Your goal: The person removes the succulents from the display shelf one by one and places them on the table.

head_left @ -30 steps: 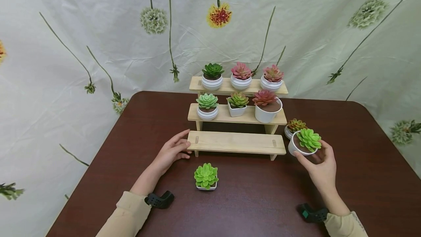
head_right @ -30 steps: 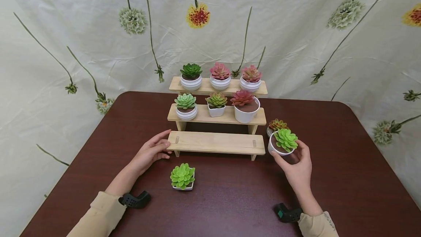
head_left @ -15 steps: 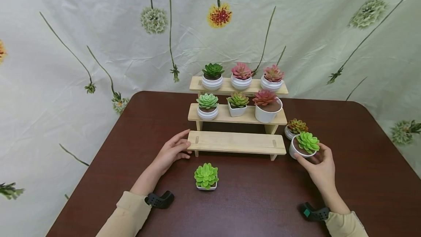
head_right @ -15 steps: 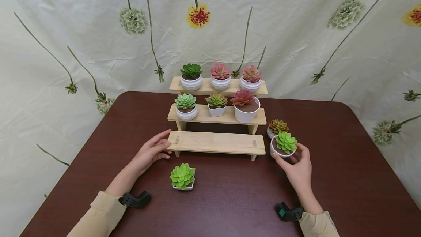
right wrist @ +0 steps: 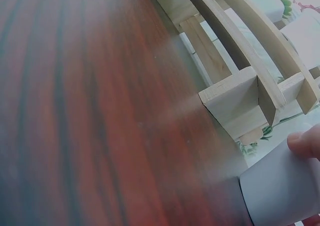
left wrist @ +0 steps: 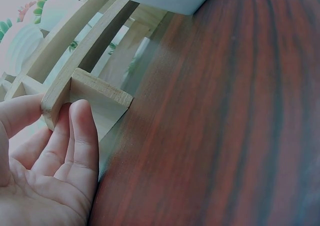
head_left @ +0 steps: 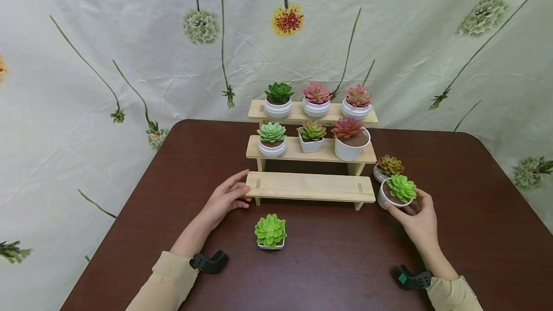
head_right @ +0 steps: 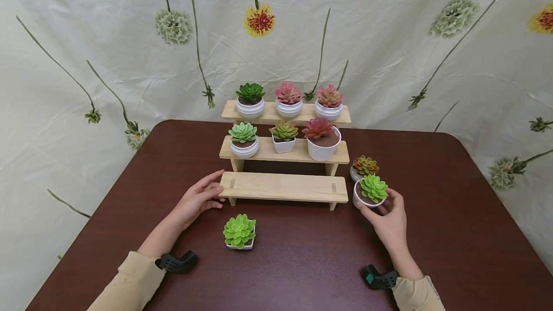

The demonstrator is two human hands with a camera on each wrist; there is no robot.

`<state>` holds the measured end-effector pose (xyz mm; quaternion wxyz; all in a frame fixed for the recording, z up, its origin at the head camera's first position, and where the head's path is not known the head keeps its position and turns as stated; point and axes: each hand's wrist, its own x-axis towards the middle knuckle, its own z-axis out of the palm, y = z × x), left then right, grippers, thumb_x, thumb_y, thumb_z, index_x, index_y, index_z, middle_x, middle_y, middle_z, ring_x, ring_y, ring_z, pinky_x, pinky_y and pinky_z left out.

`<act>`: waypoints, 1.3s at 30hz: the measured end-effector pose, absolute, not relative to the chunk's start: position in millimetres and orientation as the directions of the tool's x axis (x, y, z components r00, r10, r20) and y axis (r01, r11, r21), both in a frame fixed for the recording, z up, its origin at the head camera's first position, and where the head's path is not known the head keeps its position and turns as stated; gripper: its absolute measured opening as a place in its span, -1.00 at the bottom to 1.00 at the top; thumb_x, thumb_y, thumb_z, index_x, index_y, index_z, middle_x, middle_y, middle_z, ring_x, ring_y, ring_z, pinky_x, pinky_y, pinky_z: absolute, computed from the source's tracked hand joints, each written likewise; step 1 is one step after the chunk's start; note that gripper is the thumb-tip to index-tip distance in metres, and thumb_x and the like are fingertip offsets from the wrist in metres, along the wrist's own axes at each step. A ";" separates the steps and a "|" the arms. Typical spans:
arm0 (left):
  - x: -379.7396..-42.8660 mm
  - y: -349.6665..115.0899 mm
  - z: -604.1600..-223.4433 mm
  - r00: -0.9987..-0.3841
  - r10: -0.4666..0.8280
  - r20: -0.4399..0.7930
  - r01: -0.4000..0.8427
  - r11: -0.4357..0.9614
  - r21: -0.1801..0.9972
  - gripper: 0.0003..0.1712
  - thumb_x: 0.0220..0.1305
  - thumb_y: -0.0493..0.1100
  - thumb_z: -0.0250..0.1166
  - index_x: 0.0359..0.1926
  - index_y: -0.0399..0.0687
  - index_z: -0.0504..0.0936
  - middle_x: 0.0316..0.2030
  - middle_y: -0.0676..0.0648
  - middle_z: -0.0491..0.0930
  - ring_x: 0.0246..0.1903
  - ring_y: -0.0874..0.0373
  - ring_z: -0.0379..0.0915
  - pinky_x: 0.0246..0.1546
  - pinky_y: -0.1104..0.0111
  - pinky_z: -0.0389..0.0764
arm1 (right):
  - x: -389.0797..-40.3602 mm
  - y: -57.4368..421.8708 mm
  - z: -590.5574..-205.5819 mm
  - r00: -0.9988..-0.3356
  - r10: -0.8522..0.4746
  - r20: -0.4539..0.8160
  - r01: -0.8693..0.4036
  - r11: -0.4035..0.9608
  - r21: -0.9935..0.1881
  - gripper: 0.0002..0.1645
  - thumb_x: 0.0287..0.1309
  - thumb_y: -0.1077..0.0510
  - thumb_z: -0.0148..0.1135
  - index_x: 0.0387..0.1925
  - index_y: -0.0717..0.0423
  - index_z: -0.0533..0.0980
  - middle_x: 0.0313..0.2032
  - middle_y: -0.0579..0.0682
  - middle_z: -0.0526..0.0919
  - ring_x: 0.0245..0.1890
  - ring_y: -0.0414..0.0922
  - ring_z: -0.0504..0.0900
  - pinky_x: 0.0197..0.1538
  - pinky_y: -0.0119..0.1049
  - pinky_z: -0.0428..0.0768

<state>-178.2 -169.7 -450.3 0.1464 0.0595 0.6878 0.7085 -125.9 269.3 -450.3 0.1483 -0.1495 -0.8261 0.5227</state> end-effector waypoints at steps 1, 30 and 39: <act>-178.3 -169.7 -450.3 -0.950 0.288 -0.118 -0.126 -0.010 0.992 -0.34 0.36 -0.17 0.14 0.42 -0.03 0.13 -0.03 -0.16 0.44 -0.25 0.08 0.50 -0.23 0.28 0.61 | -126.0 269.3 -450.1 -0.913 0.400 0.084 0.095 0.409 -0.908 -0.10 -0.04 0.21 0.43 0.24 0.29 0.11 0.13 0.05 0.28 0.07 -0.13 0.42 -0.08 -0.71 0.40; -179.0 -169.9 -449.9 -0.951 0.284 -0.124 -0.133 -0.014 0.991 -0.34 0.36 -0.17 0.14 0.42 -0.03 0.14 -0.05 -0.14 0.45 -0.26 0.09 0.50 -0.24 0.28 0.61 | -135.9 281.5 -449.0 -0.884 0.398 0.244 -0.032 0.470 -0.882 -0.01 -0.16 0.17 0.52 0.30 0.12 0.19 0.16 0.07 0.34 0.10 -0.19 0.41 0.03 -0.64 0.38; -179.6 -169.7 -451.5 -0.950 0.288 -0.118 -0.128 -0.017 0.992 -0.34 0.36 -0.17 0.14 0.42 -0.04 0.14 -0.05 -0.15 0.45 -0.26 0.09 0.50 -0.24 0.28 0.61 | -149.5 295.1 -457.0 -0.839 0.365 0.403 -0.211 0.465 -0.860 -0.04 -0.18 0.21 0.53 0.27 0.01 0.23 0.10 -0.02 0.41 0.08 -0.24 0.46 0.09 -0.57 0.39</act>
